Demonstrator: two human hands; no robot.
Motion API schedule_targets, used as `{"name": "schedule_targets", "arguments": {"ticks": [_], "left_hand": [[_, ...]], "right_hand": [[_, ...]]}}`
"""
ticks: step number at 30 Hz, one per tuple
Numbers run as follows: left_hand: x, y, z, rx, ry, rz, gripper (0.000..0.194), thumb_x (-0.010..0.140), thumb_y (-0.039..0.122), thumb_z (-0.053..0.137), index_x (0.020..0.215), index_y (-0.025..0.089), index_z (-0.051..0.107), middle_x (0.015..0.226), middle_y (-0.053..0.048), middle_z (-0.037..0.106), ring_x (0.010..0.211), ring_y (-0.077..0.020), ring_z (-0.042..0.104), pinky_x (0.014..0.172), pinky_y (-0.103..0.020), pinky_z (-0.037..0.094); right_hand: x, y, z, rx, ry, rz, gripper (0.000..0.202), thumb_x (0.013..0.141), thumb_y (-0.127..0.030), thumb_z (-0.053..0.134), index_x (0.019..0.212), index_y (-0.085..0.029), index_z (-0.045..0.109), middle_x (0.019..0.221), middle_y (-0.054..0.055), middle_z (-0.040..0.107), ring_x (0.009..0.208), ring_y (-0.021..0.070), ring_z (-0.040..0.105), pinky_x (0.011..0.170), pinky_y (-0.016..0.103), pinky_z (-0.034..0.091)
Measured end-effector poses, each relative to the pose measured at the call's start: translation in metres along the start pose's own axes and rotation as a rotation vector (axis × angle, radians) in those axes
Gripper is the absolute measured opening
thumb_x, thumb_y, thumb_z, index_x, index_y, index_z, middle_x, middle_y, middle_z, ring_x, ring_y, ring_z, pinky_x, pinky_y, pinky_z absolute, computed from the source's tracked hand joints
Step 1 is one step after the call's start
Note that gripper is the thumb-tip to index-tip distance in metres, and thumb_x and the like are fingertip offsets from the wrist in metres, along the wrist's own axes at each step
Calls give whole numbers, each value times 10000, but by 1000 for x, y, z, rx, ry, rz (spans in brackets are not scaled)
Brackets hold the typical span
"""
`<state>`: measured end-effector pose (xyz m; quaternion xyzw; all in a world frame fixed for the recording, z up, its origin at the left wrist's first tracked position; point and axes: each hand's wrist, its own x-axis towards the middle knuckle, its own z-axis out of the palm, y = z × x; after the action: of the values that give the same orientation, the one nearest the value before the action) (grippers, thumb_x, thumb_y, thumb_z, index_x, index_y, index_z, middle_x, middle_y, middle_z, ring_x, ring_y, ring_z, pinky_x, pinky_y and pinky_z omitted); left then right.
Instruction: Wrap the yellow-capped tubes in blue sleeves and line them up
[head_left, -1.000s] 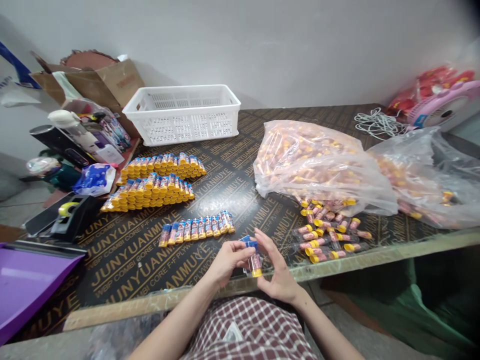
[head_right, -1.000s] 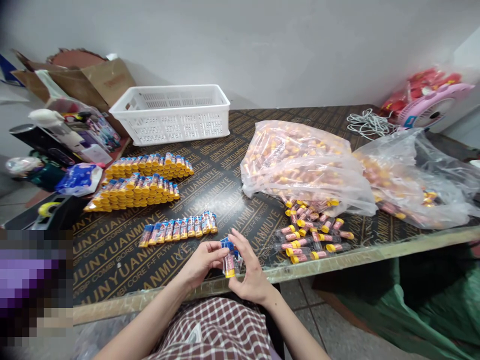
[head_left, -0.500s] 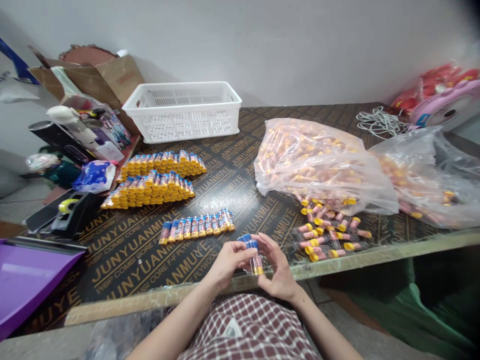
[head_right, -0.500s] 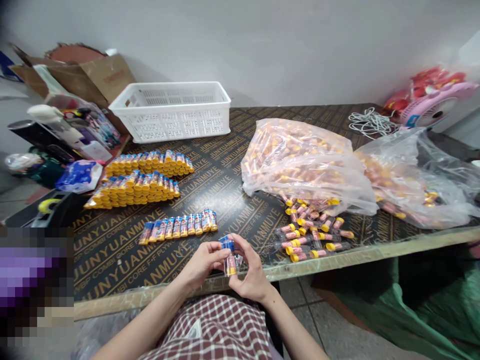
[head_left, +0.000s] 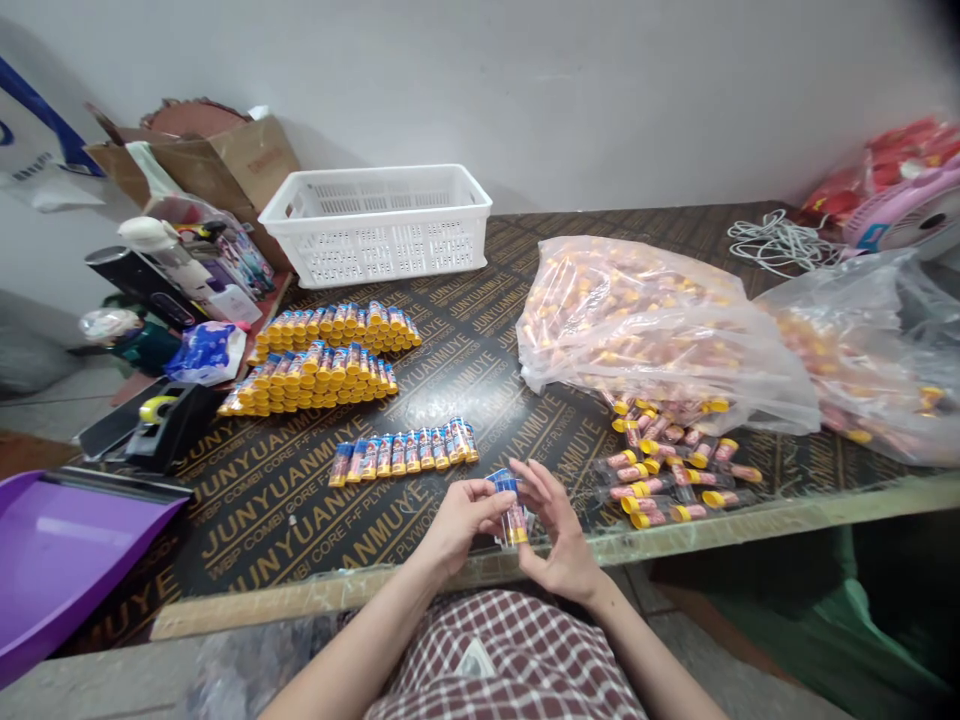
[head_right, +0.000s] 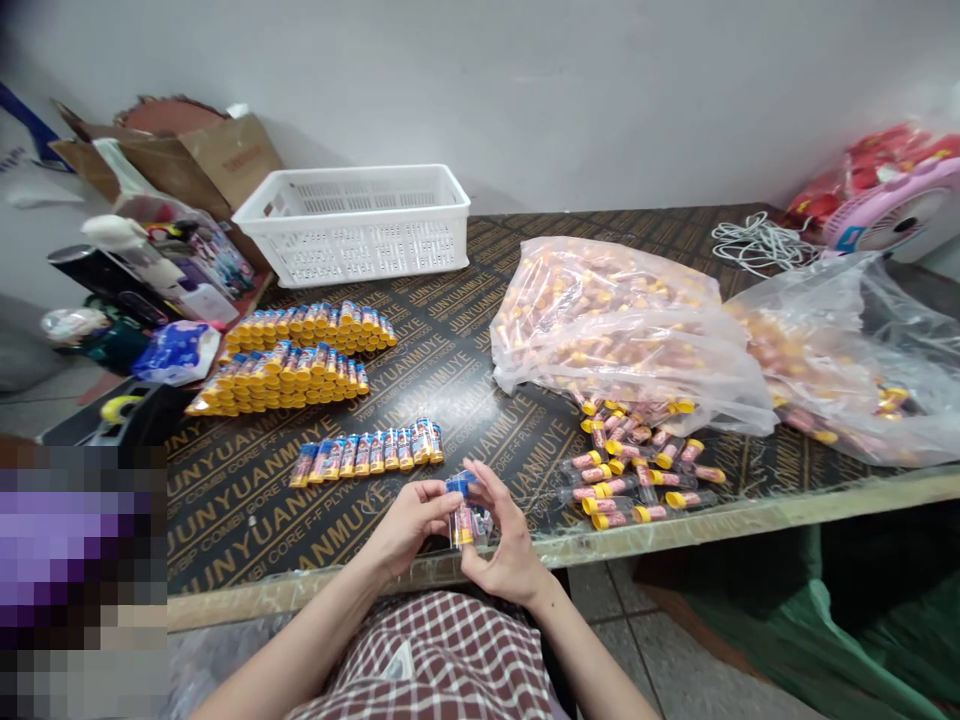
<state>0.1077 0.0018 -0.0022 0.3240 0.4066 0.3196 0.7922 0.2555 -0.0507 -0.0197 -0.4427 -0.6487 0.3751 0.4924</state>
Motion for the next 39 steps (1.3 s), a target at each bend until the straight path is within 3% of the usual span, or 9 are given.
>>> {"name": "schedule_targets", "arguments": {"ticks": [4,7,10,14,21,25,28,31,39], "left_hand": [[20,22,-31,233,296,223,401,567,421,764,804,142,601,569,-10,628,483,-127,554,503,-234,429],[40,38,-60,565,579,424,425,561,433,757,849,177,578,475,52,547,454,-128,515,489,-221,367],[55,42,-77,871,675,449,382,579,435,742,832,195,584,479,51,534,492,-152,531,518,-230,344],[62,38,-79,1088,645,416,383,648,478,680,900,204,590,527,31,548,539,-176,549,545,-242,334],[42,39,-59,1060,688,558,318,800,502,498,777,207,613,562,9,540,552,-163,505,570,-248,318],[31,13,-37,1032,380,551,240,763,403,580,638,206,635,610,-20,600,583,-163,517,595,-251,322],[30,-14,-27,1120,226,444,126,667,328,688,674,208,652,679,-37,627,639,-183,539,611,-259,322],[32,-30,-26,1174,225,395,96,664,259,687,656,199,613,682,-27,608,644,-176,530,605,-256,312],[30,-32,-26,1187,208,390,124,758,208,580,636,189,584,665,-20,597,630,-159,525,605,-248,317]], "right_hand": [[3,2,-13,-47,52,1,843,730,-140,553,1426,-292,102,1495,95,197,1223,242,451,1025,461,381],[3,7,-27,-105,121,39,789,774,-180,550,1426,-290,120,1473,97,246,1220,239,452,1030,475,364],[2,10,-39,-239,122,75,691,781,-200,558,1396,-276,252,1437,91,313,1248,251,420,1037,484,345],[3,12,-57,-488,85,80,484,788,-236,568,1262,-268,480,1401,75,375,1285,264,369,1039,483,334],[-3,52,-122,-925,303,169,291,788,-320,553,1037,-200,645,1074,111,608,1035,268,541,915,458,426],[-2,76,-146,-979,294,237,267,777,-260,506,953,-159,679,944,128,606,924,286,559,843,460,443],[4,83,-145,-986,258,266,273,779,-234,484,945,-146,683,931,121,564,841,252,574,786,415,469],[10,84,-136,-979,198,291,270,782,-213,479,941,-130,681,905,102,528,736,203,580,718,361,486],[21,73,-117,-901,33,288,188,751,-164,546,870,-176,691,800,47,542,738,181,572,711,299,465]]}}
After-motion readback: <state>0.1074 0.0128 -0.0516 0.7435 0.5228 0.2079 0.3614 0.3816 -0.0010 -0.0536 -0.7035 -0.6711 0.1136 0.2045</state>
